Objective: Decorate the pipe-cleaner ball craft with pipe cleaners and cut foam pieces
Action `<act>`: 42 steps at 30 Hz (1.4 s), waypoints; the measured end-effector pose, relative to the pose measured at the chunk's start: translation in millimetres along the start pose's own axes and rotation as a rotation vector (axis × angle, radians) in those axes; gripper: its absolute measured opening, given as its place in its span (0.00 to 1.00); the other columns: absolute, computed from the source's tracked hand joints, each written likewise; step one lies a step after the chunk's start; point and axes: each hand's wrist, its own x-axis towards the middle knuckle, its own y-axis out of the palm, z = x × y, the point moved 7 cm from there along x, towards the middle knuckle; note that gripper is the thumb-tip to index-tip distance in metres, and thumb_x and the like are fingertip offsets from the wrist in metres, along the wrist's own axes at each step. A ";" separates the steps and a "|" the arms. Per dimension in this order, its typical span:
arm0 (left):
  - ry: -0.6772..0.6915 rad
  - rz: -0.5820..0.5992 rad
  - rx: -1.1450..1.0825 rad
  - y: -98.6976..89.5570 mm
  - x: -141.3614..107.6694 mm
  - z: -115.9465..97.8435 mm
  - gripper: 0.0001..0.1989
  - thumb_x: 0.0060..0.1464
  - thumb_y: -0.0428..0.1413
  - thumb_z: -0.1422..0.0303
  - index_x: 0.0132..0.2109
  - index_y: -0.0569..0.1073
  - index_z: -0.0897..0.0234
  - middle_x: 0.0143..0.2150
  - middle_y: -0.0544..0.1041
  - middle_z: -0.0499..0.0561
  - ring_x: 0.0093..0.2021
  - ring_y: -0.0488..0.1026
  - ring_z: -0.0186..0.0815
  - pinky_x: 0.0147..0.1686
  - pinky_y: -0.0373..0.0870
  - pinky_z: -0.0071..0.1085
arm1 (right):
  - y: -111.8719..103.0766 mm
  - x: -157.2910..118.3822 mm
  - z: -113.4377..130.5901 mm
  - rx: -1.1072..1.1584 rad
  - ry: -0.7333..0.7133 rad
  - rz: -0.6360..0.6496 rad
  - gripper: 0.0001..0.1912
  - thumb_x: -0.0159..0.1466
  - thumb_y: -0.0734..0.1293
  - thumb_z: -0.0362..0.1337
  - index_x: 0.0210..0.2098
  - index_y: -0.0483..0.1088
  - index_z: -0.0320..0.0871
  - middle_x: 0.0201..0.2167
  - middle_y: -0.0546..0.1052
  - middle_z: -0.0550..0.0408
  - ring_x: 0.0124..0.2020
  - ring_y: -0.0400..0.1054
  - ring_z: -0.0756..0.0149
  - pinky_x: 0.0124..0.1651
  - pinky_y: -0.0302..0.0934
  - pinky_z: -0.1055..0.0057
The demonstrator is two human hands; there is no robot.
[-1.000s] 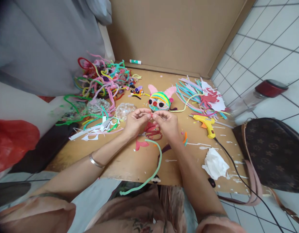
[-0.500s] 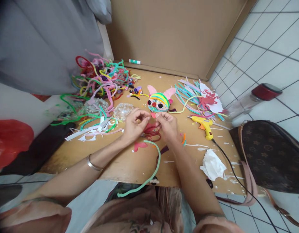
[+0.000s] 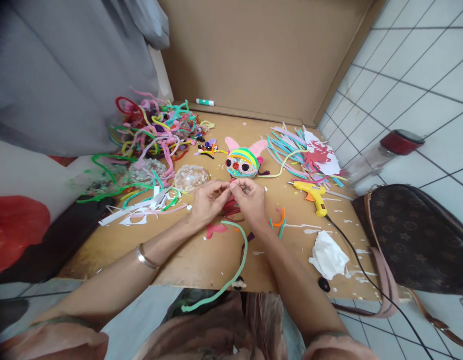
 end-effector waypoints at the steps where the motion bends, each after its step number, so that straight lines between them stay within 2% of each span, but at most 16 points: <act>1: -0.058 -0.002 -0.078 0.4 0.7 3.5 0.08 0.55 0.57 0.65 0.32 0.78 0.63 0.29 0.79 0.49 0.28 0.70 0.32 0.34 0.67 0.29 | -2.2 0.5 0.4 0.007 -0.011 -0.018 0.11 0.52 0.71 0.44 0.26 0.71 0.43 0.19 0.70 0.61 0.21 0.60 0.74 0.28 0.59 0.74; 5: -0.335 -0.008 -0.383 6.5 0.2 22.6 0.12 0.50 0.62 0.60 0.32 0.79 0.65 0.26 0.76 0.47 0.25 0.66 0.29 0.29 0.64 0.26 | -16.8 5.4 4.1 0.033 -0.080 -0.117 0.15 0.54 0.72 0.45 0.37 0.74 0.44 0.29 0.75 0.57 0.30 0.66 0.70 0.35 0.64 0.72; 7: -0.396 0.011 -0.456 10.1 -0.6 26.9 0.13 0.48 0.63 0.58 0.32 0.78 0.66 0.26 0.76 0.47 0.26 0.66 0.29 0.30 0.64 0.26 | -18.1 9.2 5.8 0.019 -0.105 -0.070 0.16 0.55 0.71 0.45 0.41 0.75 0.45 0.35 0.78 0.55 0.34 0.69 0.67 0.39 0.65 0.70; 9: -0.409 0.037 -0.470 12.1 -1.1 27.1 0.14 0.47 0.63 0.58 0.31 0.78 0.66 0.25 0.75 0.46 0.25 0.66 0.28 0.29 0.64 0.25 | -15.3 12.0 7.7 -0.014 -0.136 0.018 0.13 0.56 0.70 0.45 0.38 0.76 0.45 0.36 0.78 0.54 0.36 0.70 0.65 0.42 0.65 0.68; 11: -0.403 0.063 -0.442 12.7 -1.6 25.0 0.14 0.48 0.63 0.58 0.31 0.77 0.66 0.23 0.73 0.45 0.23 0.63 0.27 0.27 0.61 0.25 | -14.0 12.9 10.5 -0.060 -0.193 0.060 0.08 0.56 0.70 0.42 0.32 0.77 0.45 0.33 0.78 0.55 0.36 0.70 0.65 0.42 0.64 0.67; 15: -0.364 0.104 -0.340 12.4 -3.4 18.7 0.14 0.48 0.62 0.58 0.28 0.75 0.66 0.20 0.69 0.43 0.21 0.59 0.26 0.23 0.57 0.24 | -14.1 11.9 15.4 -0.150 -0.303 0.069 0.04 0.56 0.69 0.36 0.26 0.75 0.44 0.27 0.75 0.57 0.31 0.67 0.68 0.37 0.61 0.70; 20: -0.280 0.108 -0.214 10.7 -2.9 13.6 0.10 0.50 0.60 0.62 0.28 0.75 0.65 0.22 0.70 0.44 0.22 0.61 0.28 0.25 0.59 0.26 | -13.0 15.4 11.9 -0.140 -0.251 0.161 0.03 0.54 0.69 0.35 0.25 0.73 0.43 0.23 0.72 0.60 0.25 0.63 0.71 0.31 0.59 0.73; 23: -0.176 0.029 -0.140 4.1 9.5 6.2 0.05 0.50 0.59 0.67 0.34 0.76 0.64 0.29 0.76 0.48 0.28 0.68 0.31 0.32 0.65 0.28 | -28.7 23.8 4.4 -0.020 -0.147 0.028 0.05 0.51 0.71 0.38 0.24 0.73 0.43 0.21 0.73 0.61 0.23 0.63 0.73 0.30 0.59 0.74; 26: -0.036 -0.042 -0.053 -1.3 31.5 -3.7 0.08 0.52 0.57 0.68 0.41 0.75 0.62 0.40 0.78 0.52 0.40 0.73 0.36 0.42 0.67 0.32 | -46.2 32.2 -10.5 0.152 -0.006 -0.131 0.11 0.48 0.74 0.42 0.25 0.73 0.42 0.19 0.73 0.61 0.21 0.63 0.75 0.28 0.59 0.75; 31: 0.159 -0.021 0.134 9.5 58.6 -6.5 0.09 0.56 0.54 0.68 0.44 0.74 0.62 0.51 0.77 0.56 0.54 0.70 0.42 0.57 0.63 0.40 | -52.8 41.9 -30.1 0.296 0.165 -0.151 0.15 0.43 0.77 0.42 0.25 0.72 0.42 0.20 0.75 0.59 0.22 0.69 0.74 0.26 0.62 0.77; 33: 0.189 -0.006 0.162 16.6 60.3 -3.2 0.10 0.58 0.53 0.66 0.45 0.74 0.62 0.53 0.76 0.57 0.56 0.69 0.43 0.59 0.60 0.41 | -54.7 44.6 -32.8 0.316 0.190 -0.159 0.15 0.43 0.78 0.41 0.24 0.72 0.42 0.20 0.75 0.59 0.21 0.68 0.75 0.24 0.61 0.78; 37: 0.208 0.020 0.156 27.5 56.5 -0.3 0.11 0.61 0.51 0.65 0.46 0.74 0.62 0.52 0.77 0.58 0.55 0.69 0.44 0.59 0.60 0.42 | -59.3 49.9 -33.6 0.320 0.206 -0.200 0.12 0.42 0.77 0.38 0.23 0.73 0.41 0.17 0.72 0.62 0.17 0.62 0.79 0.18 0.53 0.82; 42: 0.220 0.030 0.177 30.9 51.6 -1.4 0.11 0.62 0.50 0.65 0.45 0.75 0.63 0.50 0.78 0.58 0.53 0.69 0.43 0.57 0.61 0.41 | -55.0 53.7 -38.4 0.260 0.248 -0.207 0.09 0.43 0.75 0.35 0.21 0.73 0.41 0.14 0.70 0.64 0.15 0.58 0.80 0.17 0.49 0.82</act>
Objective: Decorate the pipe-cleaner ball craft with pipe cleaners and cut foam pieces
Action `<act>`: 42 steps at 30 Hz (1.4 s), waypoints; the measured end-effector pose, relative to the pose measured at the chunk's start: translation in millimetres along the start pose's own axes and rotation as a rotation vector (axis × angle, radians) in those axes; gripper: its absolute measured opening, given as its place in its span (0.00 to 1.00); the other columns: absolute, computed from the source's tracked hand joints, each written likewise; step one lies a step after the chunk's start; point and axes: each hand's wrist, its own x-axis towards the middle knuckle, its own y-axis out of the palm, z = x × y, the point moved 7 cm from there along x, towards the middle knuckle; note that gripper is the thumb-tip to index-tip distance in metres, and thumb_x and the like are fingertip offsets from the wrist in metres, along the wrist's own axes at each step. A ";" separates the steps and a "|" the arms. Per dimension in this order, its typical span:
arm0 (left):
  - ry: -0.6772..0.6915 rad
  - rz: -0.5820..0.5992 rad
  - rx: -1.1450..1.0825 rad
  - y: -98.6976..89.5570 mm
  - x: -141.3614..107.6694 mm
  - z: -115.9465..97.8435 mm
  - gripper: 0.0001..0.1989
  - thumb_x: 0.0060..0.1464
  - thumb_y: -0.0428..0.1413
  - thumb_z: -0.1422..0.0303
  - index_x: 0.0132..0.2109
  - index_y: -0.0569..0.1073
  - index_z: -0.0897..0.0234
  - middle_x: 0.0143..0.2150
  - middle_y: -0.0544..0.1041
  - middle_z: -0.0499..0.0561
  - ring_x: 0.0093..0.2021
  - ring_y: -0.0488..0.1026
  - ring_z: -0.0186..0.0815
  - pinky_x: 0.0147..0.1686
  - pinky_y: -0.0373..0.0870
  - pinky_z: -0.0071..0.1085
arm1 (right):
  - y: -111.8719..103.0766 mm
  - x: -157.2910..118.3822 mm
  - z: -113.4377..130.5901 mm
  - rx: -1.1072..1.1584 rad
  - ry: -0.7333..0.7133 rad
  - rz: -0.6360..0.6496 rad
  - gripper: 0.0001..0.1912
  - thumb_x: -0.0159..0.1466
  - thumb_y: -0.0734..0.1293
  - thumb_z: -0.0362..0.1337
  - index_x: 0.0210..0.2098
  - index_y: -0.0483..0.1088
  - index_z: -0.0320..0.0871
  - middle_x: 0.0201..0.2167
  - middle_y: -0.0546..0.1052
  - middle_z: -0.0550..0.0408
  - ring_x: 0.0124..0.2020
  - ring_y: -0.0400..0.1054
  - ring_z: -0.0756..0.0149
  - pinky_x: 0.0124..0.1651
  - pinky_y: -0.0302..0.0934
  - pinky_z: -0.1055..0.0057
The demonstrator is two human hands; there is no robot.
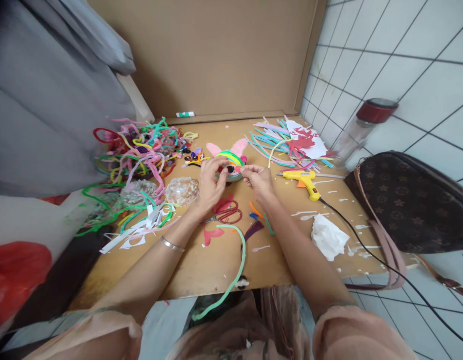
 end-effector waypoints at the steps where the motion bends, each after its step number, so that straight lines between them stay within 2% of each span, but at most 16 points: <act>1: -0.002 0.001 0.001 0.0 -0.8 0.5 0.11 0.62 0.50 0.65 0.45 0.75 0.62 0.49 0.78 0.58 0.53 0.69 0.43 0.57 0.61 0.41 | 0.5 0.3 -2.2 -0.004 0.007 -0.012 0.08 0.43 0.75 0.35 0.21 0.73 0.41 0.13 0.69 0.64 0.15 0.58 0.80 0.16 0.49 0.82; 13: 0.035 -0.024 -0.012 -0.6 -4.4 1.4 0.10 0.62 0.50 0.66 0.44 0.75 0.62 0.48 0.78 0.56 0.52 0.70 0.43 0.57 0.62 0.41 | 6.2 -1.0 -14.2 0.041 0.008 -0.041 0.07 0.45 0.73 0.34 0.20 0.71 0.41 0.13 0.69 0.63 0.15 0.57 0.79 0.17 0.47 0.81; 20: 0.040 -0.027 0.018 4.9 -5.0 5.8 0.09 0.60 0.53 0.64 0.44 0.75 0.61 0.48 0.78 0.56 0.51 0.69 0.43 0.56 0.61 0.41 | 3.1 -0.5 -11.7 -0.028 -0.096 -0.069 0.06 0.45 0.72 0.37 0.21 0.73 0.41 0.13 0.69 0.63 0.16 0.57 0.78 0.20 0.49 0.78; 30: 0.117 -0.075 0.103 4.3 -7.5 1.6 0.10 0.61 0.54 0.63 0.44 0.74 0.63 0.46 0.78 0.56 0.49 0.69 0.42 0.54 0.63 0.40 | 6.8 -4.7 -10.9 0.002 -0.053 -0.065 0.05 0.45 0.70 0.35 0.21 0.72 0.40 0.14 0.70 0.62 0.17 0.57 0.77 0.20 0.49 0.78; 36: 0.091 -0.066 0.191 7.9 -7.7 2.9 0.10 0.60 0.55 0.61 0.44 0.73 0.61 0.46 0.77 0.55 0.49 0.69 0.43 0.53 0.63 0.40 | 8.0 -6.8 -8.7 0.002 -0.068 -0.066 0.03 0.45 0.69 0.34 0.19 0.72 0.41 0.15 0.71 0.62 0.17 0.57 0.78 0.21 0.51 0.77; 42: 0.071 -0.074 0.193 9.5 -7.4 3.5 0.11 0.59 0.56 0.60 0.44 0.73 0.62 0.46 0.77 0.56 0.50 0.68 0.43 0.53 0.62 0.41 | 7.7 -5.9 -7.9 -0.037 -0.104 -0.062 0.06 0.45 0.70 0.38 0.20 0.73 0.41 0.16 0.72 0.61 0.18 0.58 0.77 0.23 0.54 0.76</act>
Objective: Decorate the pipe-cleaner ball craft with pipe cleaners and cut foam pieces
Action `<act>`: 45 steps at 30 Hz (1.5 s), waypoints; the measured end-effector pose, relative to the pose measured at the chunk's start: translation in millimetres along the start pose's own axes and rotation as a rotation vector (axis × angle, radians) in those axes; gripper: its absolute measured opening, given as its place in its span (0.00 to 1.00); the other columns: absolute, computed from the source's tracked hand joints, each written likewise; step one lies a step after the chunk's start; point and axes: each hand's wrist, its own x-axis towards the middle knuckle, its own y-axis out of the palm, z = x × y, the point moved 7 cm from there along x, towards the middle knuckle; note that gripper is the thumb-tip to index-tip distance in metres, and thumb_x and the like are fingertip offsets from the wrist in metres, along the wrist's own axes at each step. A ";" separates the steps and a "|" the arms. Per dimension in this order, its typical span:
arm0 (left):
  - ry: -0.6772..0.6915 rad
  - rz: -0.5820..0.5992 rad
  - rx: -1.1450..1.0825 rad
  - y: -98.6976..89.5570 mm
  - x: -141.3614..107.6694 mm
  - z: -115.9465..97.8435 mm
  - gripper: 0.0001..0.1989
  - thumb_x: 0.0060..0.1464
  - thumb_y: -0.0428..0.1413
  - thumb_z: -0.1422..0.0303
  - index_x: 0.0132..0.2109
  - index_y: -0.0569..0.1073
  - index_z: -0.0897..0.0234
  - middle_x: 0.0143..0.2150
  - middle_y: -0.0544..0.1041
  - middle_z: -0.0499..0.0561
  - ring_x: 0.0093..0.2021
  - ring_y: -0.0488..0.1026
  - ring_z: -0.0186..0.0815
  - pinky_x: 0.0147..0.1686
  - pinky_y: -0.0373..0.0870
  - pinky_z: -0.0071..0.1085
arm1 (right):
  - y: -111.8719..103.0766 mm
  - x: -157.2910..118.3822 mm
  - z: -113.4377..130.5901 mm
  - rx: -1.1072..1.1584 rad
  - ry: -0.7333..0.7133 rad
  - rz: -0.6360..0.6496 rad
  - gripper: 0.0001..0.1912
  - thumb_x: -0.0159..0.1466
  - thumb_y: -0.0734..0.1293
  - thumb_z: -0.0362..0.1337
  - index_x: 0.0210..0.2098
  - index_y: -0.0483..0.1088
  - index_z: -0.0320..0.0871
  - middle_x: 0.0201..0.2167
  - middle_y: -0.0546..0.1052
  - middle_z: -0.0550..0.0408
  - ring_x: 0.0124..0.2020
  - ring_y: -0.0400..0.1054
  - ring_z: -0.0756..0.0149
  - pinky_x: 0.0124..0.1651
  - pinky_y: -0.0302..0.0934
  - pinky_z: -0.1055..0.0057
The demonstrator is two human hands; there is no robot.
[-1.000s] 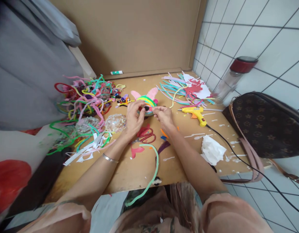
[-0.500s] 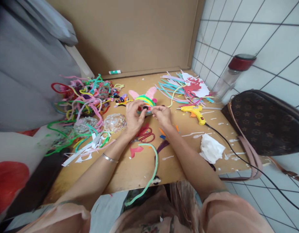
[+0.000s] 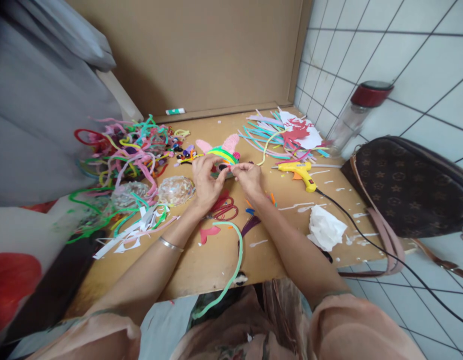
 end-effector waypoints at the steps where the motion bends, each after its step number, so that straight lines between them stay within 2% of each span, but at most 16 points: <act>1: -0.011 0.004 0.002 0.6 -0.1 0.5 0.11 0.59 0.56 0.60 0.44 0.73 0.62 0.46 0.76 0.56 0.50 0.68 0.44 0.54 0.62 0.41 | -0.2 0.6 -0.3 -0.009 -0.011 -0.002 0.07 0.45 0.70 0.38 0.20 0.72 0.41 0.16 0.71 0.61 0.18 0.58 0.77 0.24 0.54 0.76; 11: -0.078 0.037 0.057 4.2 -2.1 -1.6 0.12 0.58 0.56 0.62 0.46 0.73 0.62 0.48 0.74 0.56 0.52 0.65 0.45 0.54 0.60 0.42 | -5.3 9.6 0.6 -0.246 -0.234 -0.047 0.08 0.47 0.71 0.41 0.20 0.71 0.43 0.19 0.75 0.59 0.23 0.66 0.70 0.29 0.61 0.72; 15: -0.064 0.016 0.082 3.5 -2.3 -1.8 0.11 0.58 0.55 0.62 0.46 0.73 0.62 0.48 0.74 0.56 0.51 0.65 0.45 0.54 0.60 0.42 | -19.6 16.7 0.6 -0.225 -0.215 -0.113 0.06 0.44 0.71 0.37 0.21 0.71 0.43 0.19 0.74 0.60 0.23 0.66 0.70 0.30 0.61 0.71; 19: -0.060 0.029 0.091 4.5 -2.2 -0.1 0.13 0.60 0.53 0.60 0.47 0.73 0.62 0.49 0.74 0.57 0.52 0.65 0.46 0.54 0.59 0.42 | -34.1 17.4 6.5 -0.177 -0.204 -0.186 0.04 0.46 0.68 0.36 0.22 0.71 0.42 0.18 0.72 0.61 0.22 0.64 0.70 0.29 0.60 0.71; 26: -0.057 0.024 0.067 3.8 -1.4 -0.8 0.13 0.60 0.53 0.59 0.47 0.72 0.62 0.48 0.74 0.57 0.51 0.65 0.45 0.54 0.60 0.42 | -13.4 3.9 14.7 -0.198 -0.282 -0.038 0.08 0.48 0.71 0.40 0.22 0.72 0.42 0.20 0.74 0.59 0.24 0.65 0.70 0.31 0.62 0.72; 30: -0.064 0.033 0.061 4.9 -1.4 -2.2 0.13 0.59 0.54 0.60 0.47 0.72 0.62 0.48 0.74 0.57 0.51 0.65 0.45 0.54 0.60 0.42 | -6.8 6.4 6.0 -0.234 -0.266 -0.025 0.08 0.48 0.71 0.40 0.21 0.70 0.43 0.19 0.73 0.60 0.23 0.63 0.71 0.30 0.61 0.72; 34: -0.087 0.055 0.046 5.0 -0.9 -3.6 0.13 0.58 0.55 0.60 0.46 0.72 0.61 0.49 0.75 0.57 0.52 0.65 0.45 0.54 0.60 0.42 | -8.2 9.3 4.5 -0.263 -0.311 -0.043 0.06 0.49 0.70 0.38 0.23 0.69 0.44 0.20 0.71 0.61 0.23 0.62 0.71 0.31 0.60 0.71; 39: -0.072 0.065 0.015 0.7 0.7 -5.7 0.12 0.57 0.52 0.67 0.48 0.72 0.61 0.48 0.77 0.56 0.52 0.67 0.45 0.53 0.61 0.42 | -6.7 5.5 16.0 -0.351 -0.462 -0.040 0.02 0.52 0.66 0.35 0.26 0.70 0.44 0.26 0.72 0.59 0.27 0.64 0.69 0.35 0.63 0.70; 45: -0.092 0.048 0.002 -3.5 3.8 4.3 0.16 0.57 0.46 0.76 0.48 0.73 0.62 0.45 0.78 0.56 0.49 0.70 0.42 0.50 0.62 0.40 | 2.4 0.7 24.3 -0.407 -0.571 -0.012 0.07 0.54 0.62 0.32 0.28 0.72 0.44 0.29 0.73 0.55 0.29 0.67 0.66 0.37 0.64 0.67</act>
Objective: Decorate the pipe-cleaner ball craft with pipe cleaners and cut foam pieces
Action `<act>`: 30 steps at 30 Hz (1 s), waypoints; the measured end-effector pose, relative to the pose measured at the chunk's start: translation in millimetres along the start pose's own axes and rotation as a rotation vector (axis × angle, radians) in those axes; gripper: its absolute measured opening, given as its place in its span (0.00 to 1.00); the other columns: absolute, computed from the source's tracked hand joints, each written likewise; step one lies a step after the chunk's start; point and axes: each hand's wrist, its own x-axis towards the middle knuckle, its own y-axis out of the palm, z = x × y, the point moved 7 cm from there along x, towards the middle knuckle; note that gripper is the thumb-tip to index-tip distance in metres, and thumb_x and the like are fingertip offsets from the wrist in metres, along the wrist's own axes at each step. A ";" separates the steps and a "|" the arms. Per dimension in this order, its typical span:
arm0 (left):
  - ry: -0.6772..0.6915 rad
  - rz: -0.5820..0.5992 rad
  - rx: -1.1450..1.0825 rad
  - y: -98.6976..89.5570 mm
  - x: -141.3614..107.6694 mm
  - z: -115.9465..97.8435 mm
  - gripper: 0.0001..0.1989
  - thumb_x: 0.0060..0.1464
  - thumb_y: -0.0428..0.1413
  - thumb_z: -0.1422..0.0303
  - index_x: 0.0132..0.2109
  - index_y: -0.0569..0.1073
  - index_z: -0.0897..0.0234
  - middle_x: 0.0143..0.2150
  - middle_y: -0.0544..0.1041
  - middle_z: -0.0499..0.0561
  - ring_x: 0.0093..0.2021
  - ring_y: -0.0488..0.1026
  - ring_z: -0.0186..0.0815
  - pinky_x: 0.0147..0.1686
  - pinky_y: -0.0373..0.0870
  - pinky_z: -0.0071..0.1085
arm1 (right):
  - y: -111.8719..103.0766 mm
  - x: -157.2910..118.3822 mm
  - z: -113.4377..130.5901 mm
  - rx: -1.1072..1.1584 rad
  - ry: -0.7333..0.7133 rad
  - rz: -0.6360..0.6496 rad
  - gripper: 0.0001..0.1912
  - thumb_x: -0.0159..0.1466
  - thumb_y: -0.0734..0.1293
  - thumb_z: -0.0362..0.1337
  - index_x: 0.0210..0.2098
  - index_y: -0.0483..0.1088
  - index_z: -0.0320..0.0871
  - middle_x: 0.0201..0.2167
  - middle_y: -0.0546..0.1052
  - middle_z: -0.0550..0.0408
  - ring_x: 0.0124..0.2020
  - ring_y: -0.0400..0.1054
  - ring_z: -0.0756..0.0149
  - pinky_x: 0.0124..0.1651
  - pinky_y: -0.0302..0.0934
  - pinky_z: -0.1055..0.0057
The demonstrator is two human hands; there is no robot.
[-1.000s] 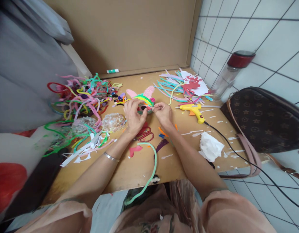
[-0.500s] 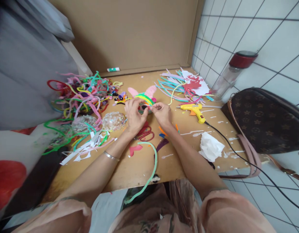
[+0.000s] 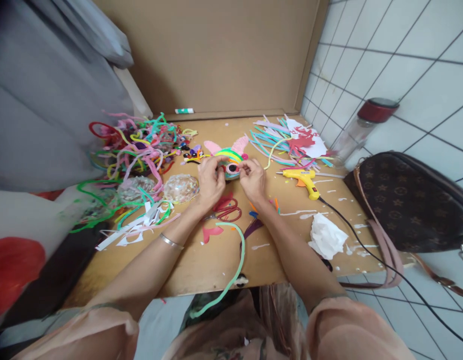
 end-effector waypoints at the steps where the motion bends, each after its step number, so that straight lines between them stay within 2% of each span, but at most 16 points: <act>1: -0.003 -0.003 -0.003 -0.6 0.6 1.5 0.16 0.57 0.46 0.76 0.48 0.74 0.63 0.45 0.78 0.56 0.49 0.70 0.42 0.50 0.63 0.40 | 0.9 0.1 0.6 0.002 -0.010 -0.001 0.07 0.54 0.62 0.32 0.28 0.72 0.44 0.30 0.73 0.55 0.29 0.67 0.66 0.37 0.65 0.67; 12: -0.037 0.035 -0.051 1.4 5.8 3.6 0.15 0.57 0.49 0.76 0.49 0.75 0.63 0.46 0.79 0.55 0.49 0.70 0.42 0.50 0.62 0.39 | 1.4 8.4 -16.2 0.017 0.034 -0.008 0.09 0.55 0.66 0.38 0.35 0.71 0.43 0.37 0.74 0.52 0.34 0.69 0.65 0.44 0.67 0.65; 16: -0.034 0.030 -0.064 1.0 6.0 3.2 0.16 0.56 0.49 0.76 0.49 0.75 0.64 0.47 0.79 0.56 0.50 0.71 0.43 0.51 0.62 0.40 | 0.0 18.6 -30.7 0.150 0.137 -0.010 0.25 0.46 0.74 0.41 0.42 0.66 0.45 0.44 0.74 0.50 0.41 0.69 0.63 0.48 0.66 0.64; 19: -0.033 0.028 -0.080 1.1 6.0 3.2 0.16 0.56 0.49 0.76 0.49 0.75 0.63 0.48 0.80 0.56 0.51 0.71 0.43 0.51 0.62 0.40 | 6.1 22.5 -40.5 0.294 0.244 0.070 0.39 0.43 0.75 0.42 0.52 0.60 0.48 0.46 0.75 0.49 0.46 0.70 0.60 0.50 0.66 0.61; 22: -0.038 0.033 -0.093 2.1 6.0 3.3 0.17 0.55 0.48 0.76 0.49 0.75 0.62 0.49 0.79 0.56 0.52 0.70 0.43 0.52 0.62 0.41 | 12.8 23.0 -42.8 0.408 0.306 0.158 0.49 0.41 0.76 0.44 0.59 0.54 0.50 0.45 0.76 0.51 0.48 0.71 0.59 0.51 0.67 0.59; 26: -0.029 0.020 -0.096 1.2 6.3 2.4 0.17 0.55 0.47 0.76 0.48 0.75 0.62 0.48 0.79 0.56 0.52 0.71 0.43 0.52 0.62 0.40 | 13.9 23.3 -38.4 0.425 0.323 0.210 0.55 0.40 0.76 0.45 0.64 0.51 0.50 0.45 0.76 0.53 0.48 0.71 0.59 0.52 0.67 0.60; 30: -0.029 0.015 -0.099 1.4 6.2 2.7 0.17 0.55 0.46 0.76 0.48 0.75 0.63 0.47 0.79 0.56 0.51 0.71 0.43 0.52 0.62 0.40 | 15.6 23.8 -31.3 0.413 0.298 0.306 0.54 0.41 0.75 0.47 0.65 0.53 0.51 0.47 0.76 0.52 0.48 0.72 0.59 0.51 0.68 0.60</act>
